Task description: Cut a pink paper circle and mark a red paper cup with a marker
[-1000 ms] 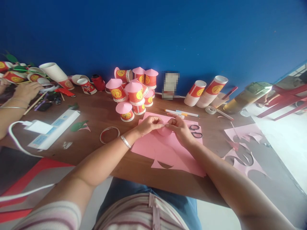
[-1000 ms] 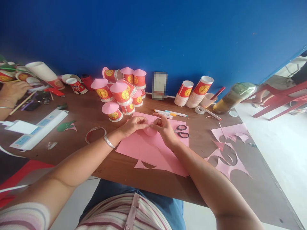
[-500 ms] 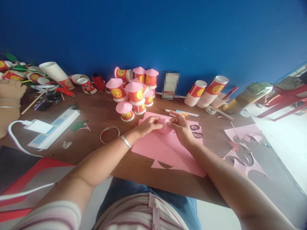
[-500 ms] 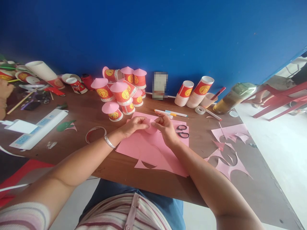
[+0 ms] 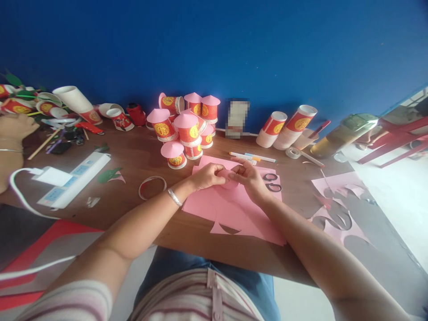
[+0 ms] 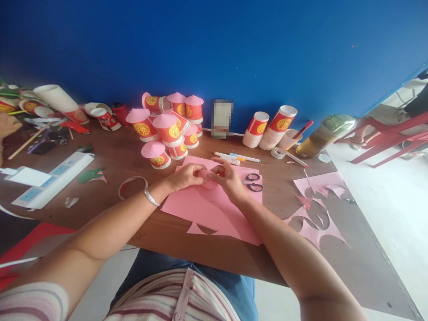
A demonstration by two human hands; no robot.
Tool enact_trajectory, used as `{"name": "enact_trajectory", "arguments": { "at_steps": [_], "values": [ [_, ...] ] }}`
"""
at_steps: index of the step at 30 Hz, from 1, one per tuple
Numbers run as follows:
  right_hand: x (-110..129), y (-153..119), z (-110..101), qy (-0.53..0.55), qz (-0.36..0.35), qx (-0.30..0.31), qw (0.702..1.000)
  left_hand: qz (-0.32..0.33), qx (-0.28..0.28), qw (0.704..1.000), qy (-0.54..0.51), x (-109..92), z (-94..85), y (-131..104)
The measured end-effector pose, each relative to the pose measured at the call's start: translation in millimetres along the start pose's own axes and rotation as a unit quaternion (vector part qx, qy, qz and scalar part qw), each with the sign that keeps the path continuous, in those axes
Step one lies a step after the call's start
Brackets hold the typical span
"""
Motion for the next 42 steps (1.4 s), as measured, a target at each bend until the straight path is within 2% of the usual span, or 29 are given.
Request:
{"name": "enact_trajectory", "arguments": {
  "at_steps": [5,10,17,22,25,30,36,42],
  "values": [
    [-1.5,2.1,-3.6,0.014,-0.006,-0.025,1.000,0.009,0.001,1.000,-0.020,-2.3,0.0,-0.3],
    [4.0,2.8,-5.3,0.074,0.006,-0.052,0.996,0.023,-0.036,0.987,-0.152,1.5,-4.2,-0.9],
    [6.4,1.6,-4.6,0.066,0.014,-0.038,0.997,0.005,-0.065,0.977,-0.204,7.2,-7.9,0.2],
    [0.2,2.7,-4.1,0.046,0.028,-0.009,0.999,0.005,-0.087,0.974,-0.210,6.9,-8.4,0.5],
    [-3.2,3.8,-3.1,0.043,0.024,0.003,0.999,0.017,-0.078,0.977,-0.197,8.9,-8.4,0.9],
    [-4.2,4.0,-1.0,0.045,0.019,0.000,0.999,0.050,-0.060,0.983,-0.167,8.3,-7.0,0.6],
    [-2.7,4.1,-1.8,0.061,0.028,0.003,0.998,0.042,-0.064,0.980,-0.182,4.1,-6.3,0.6],
    [-2.3,6.1,-10.6,0.093,0.016,-0.044,0.995,-0.002,-0.127,0.962,-0.241,12.5,-9.8,0.4]
  ]
}}
Point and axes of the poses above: each hand's wrist, its own y-axis towards the middle knuckle, its own z-axis out of the palm, x = y × z, the point moved 1 cm from there along y, towards the middle knuckle, and after that the axes turned 12 degrees about z, right-handed, at the moved point
